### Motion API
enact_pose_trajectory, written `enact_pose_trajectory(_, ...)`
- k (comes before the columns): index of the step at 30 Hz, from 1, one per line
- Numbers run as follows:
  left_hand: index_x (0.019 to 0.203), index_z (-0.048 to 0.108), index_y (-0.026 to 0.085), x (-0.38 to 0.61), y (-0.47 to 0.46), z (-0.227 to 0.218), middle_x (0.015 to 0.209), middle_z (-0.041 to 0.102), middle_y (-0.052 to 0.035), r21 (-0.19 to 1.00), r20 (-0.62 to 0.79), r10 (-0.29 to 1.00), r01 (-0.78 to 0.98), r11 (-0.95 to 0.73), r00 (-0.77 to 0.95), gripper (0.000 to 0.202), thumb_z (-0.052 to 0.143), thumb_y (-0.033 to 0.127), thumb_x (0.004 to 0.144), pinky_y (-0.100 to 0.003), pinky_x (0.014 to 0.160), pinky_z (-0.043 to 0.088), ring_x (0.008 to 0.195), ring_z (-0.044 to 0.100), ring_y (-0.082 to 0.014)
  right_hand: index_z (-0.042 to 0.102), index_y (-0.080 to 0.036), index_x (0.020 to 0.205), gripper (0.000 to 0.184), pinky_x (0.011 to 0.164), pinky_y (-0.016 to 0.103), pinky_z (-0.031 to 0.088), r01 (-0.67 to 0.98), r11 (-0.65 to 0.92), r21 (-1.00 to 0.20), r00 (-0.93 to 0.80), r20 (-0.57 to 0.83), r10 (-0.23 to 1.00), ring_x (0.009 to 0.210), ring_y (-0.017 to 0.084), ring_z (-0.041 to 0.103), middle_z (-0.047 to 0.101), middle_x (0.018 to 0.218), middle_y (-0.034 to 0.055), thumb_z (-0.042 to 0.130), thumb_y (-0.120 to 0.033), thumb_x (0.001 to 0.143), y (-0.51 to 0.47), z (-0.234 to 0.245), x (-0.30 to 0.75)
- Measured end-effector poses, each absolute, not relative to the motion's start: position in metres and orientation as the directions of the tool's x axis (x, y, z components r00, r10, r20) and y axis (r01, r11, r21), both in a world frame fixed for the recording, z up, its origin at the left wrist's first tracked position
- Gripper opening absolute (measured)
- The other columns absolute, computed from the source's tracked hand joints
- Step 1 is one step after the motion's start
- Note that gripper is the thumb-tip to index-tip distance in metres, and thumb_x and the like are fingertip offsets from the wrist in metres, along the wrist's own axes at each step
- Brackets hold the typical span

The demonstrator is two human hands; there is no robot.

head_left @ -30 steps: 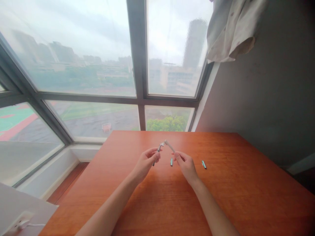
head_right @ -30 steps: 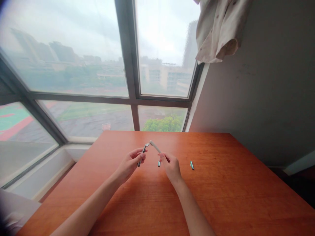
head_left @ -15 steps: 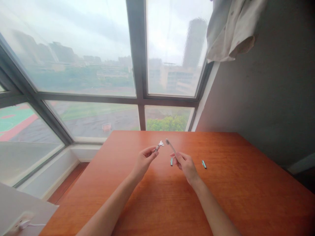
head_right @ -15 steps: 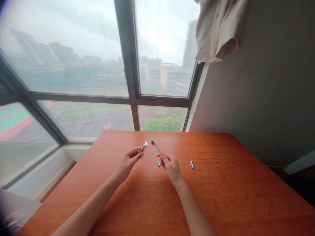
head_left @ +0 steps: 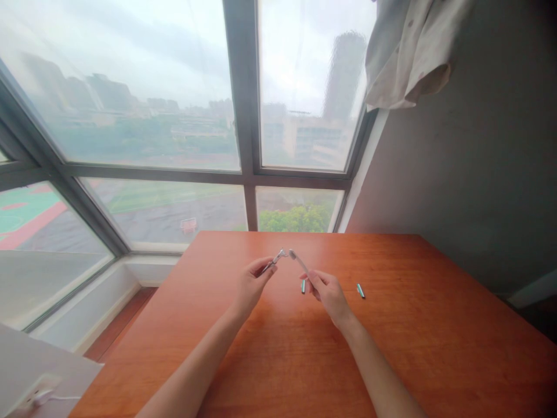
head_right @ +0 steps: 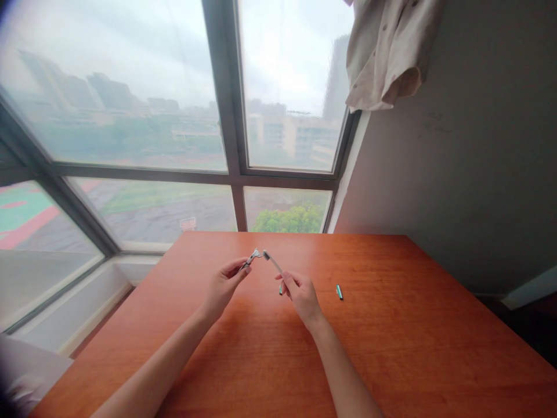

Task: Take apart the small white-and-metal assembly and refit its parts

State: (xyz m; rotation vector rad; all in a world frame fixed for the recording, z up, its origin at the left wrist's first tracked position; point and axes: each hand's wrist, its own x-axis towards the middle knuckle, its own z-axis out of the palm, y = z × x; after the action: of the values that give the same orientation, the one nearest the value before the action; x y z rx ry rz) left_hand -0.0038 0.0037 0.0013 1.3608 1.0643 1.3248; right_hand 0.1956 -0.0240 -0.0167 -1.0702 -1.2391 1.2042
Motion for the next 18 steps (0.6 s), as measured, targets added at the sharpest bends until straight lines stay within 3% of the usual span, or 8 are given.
enact_pose_trajectory(6,0.098,0.072,0.017,-0.002,0.002,0.002,0.088,0.069,-0.0034,0.986,0.167,0.976,-0.027,-0.165,0.141,0.030,0.069,0.035,0.074,-0.027,0.078,0.044,0.083,0.058,-0.0178,0.069,-0.014,0.071,0.045,0.048,0.022,0.030,0.192,0.222,-0.956,0.042,0.234,0.971,0.050,0.010,0.041,0.058,0.062,0.0024,0.048,-0.051,0.087,-0.023,-0.018,0.201)
enact_pose_trajectory(9,0.095,0.072,0.016,-0.001,0.002,0.002,0.079,0.066,-0.0025,0.986,0.163,0.970,-0.005,-0.164,0.182,0.029,0.068,0.036,0.075,-0.026,0.072,0.043,0.077,0.056,-0.0163,0.072,-0.014,0.078,0.042,0.054,0.023,0.036,0.288,0.249,-0.925,0.081,0.282,0.956,0.058,0.013,0.049,0.060,0.064,0.0025,0.048,-0.048,0.088,-0.023,-0.015,0.204)
enact_pose_trajectory(18,0.093,0.071,0.014,-0.004,0.006,-0.002,0.076,0.062,-0.0028,0.976,0.198,0.960,0.049,-0.211,0.197,0.028,0.065,0.037,0.076,-0.026,0.071,0.042,0.075,0.052,-0.0163,0.074,-0.014,0.087,0.041,0.054,0.023,0.038,0.377,0.310,-0.873,0.044,0.352,0.935,0.059,0.015,0.054,0.062,0.064,0.0022,0.047,-0.045,0.088,-0.024,-0.011,0.210)
